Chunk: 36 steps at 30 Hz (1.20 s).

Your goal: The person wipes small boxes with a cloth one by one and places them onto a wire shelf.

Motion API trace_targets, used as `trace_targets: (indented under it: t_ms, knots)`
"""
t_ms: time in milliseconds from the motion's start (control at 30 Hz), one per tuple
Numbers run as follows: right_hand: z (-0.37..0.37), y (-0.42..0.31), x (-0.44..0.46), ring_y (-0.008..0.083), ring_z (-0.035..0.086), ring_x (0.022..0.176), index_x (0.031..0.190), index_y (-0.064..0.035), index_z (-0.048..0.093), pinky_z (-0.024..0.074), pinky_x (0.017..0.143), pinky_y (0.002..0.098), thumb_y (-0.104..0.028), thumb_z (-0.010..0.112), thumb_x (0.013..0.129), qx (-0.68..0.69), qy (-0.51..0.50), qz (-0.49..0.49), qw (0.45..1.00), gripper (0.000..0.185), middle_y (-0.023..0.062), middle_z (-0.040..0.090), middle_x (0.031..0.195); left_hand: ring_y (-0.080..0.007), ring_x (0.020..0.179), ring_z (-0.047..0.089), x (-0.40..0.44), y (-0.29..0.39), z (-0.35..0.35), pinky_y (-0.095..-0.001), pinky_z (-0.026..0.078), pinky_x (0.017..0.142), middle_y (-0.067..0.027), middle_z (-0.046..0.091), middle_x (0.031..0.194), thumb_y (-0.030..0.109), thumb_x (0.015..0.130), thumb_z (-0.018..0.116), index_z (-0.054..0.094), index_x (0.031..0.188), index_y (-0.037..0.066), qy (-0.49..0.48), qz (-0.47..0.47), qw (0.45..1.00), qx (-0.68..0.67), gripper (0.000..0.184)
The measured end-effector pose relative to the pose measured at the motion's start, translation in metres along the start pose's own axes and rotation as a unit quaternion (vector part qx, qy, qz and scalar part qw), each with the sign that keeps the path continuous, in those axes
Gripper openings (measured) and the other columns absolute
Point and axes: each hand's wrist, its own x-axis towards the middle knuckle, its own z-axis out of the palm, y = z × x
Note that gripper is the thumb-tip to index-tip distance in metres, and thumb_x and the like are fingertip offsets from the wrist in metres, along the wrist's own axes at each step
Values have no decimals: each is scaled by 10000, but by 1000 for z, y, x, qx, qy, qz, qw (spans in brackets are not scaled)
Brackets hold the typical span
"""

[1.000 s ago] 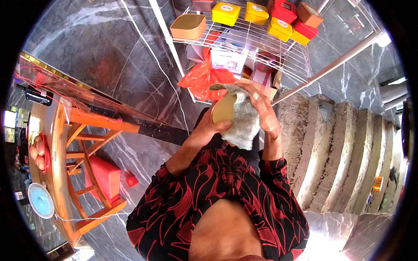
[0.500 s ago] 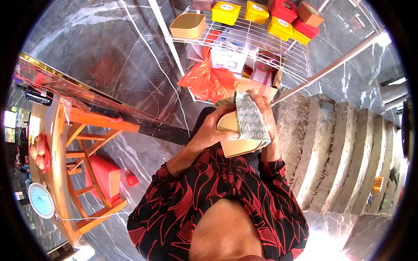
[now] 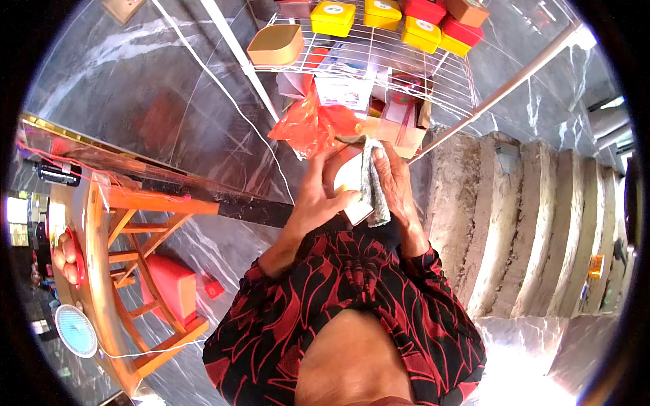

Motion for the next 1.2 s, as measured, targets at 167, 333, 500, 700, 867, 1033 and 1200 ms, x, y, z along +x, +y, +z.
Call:
trace_targets:
  t_ms: [167, 333, 500, 700, 867, 1033, 1200]
  knots:
    - [15, 18, 1, 41, 499, 674, 1009, -21, 617, 427, 579, 210, -340, 429, 985, 340, 67, 97, 933, 371, -31, 587, 776, -214, 1210, 424, 0, 7, 2, -353, 347, 1009, -134, 406, 1317, 344, 763, 693, 284, 1360, 4, -32, 35, 989, -139, 799]
    - [23, 9, -7, 217, 380, 1244, 1392, -5, 313, 288, 1037, 323, -395, 338, 992, 233, 47, 39, 971, 559, 142, 433, 1332, -226, 1242, 395, 2, -16, 23, -367, 321, 1032, -137, 370, 1355, 373, 811, 614, 250, 1379, 18, 12, 43, 978, -202, 762]
    - [15, -1, -8, 374, 257, 1324, 1386, -1, 301, 183, 1095, 422, -404, 295, 973, -57, 36, -139, 988, 578, 231, 288, 1406, -242, 1269, 387, 5, -35, 24, -386, 306, 1057, -149, 392, 1374, 341, 925, 369, 282, 1386, 7, 20, -47, 952, -301, 576]
    - [24, -18, -13, 389, 266, 1312, 1331, -51, 423, 137, 1076, 540, -532, 302, 917, -190, -36, -253, 948, 646, 198, 360, 1361, -217, 1188, 482, 0, -43, 23, -370, 372, 1023, -89, 466, 1316, 380, 974, 322, 354, 1365, 66, 19, -90, 923, -372, 503]
    - [13, -27, 8, 358, 315, 1299, 1309, -84, 462, 142, 1071, 535, -573, 223, 924, -132, -46, -250, 958, 667, 153, 466, 1288, -197, 1168, 496, -1, -56, 11, -364, 385, 1009, -81, 493, 1284, 371, 976, 329, 355, 1360, 62, -54, -141, 859, -490, 493]
    - [6, -4, 32, 329, 408, 1246, 1271, -23, 487, 243, 1059, 431, -524, 214, 955, -38, -3, -194, 980, 652, 195, 502, 1255, -156, 1176, 461, 2, -35, 18, -324, 364, 995, -69, 450, 1297, 278, 914, 449, 328, 1350, 31, 4, -127, 925, -358, 515]
    - [17, 19, 33, 311, 361, 1293, 1324, -23, 431, 255, 1074, 388, -524, 256, 963, 128, 27, -68, 989, 642, 184, 441, 1345, -220, 1201, 438, 0, -15, 21, -365, 345, 1012, -127, 428, 1303, 342, 815, 555, 273, 1372, 23, -1, -14, 945, -327, 701]
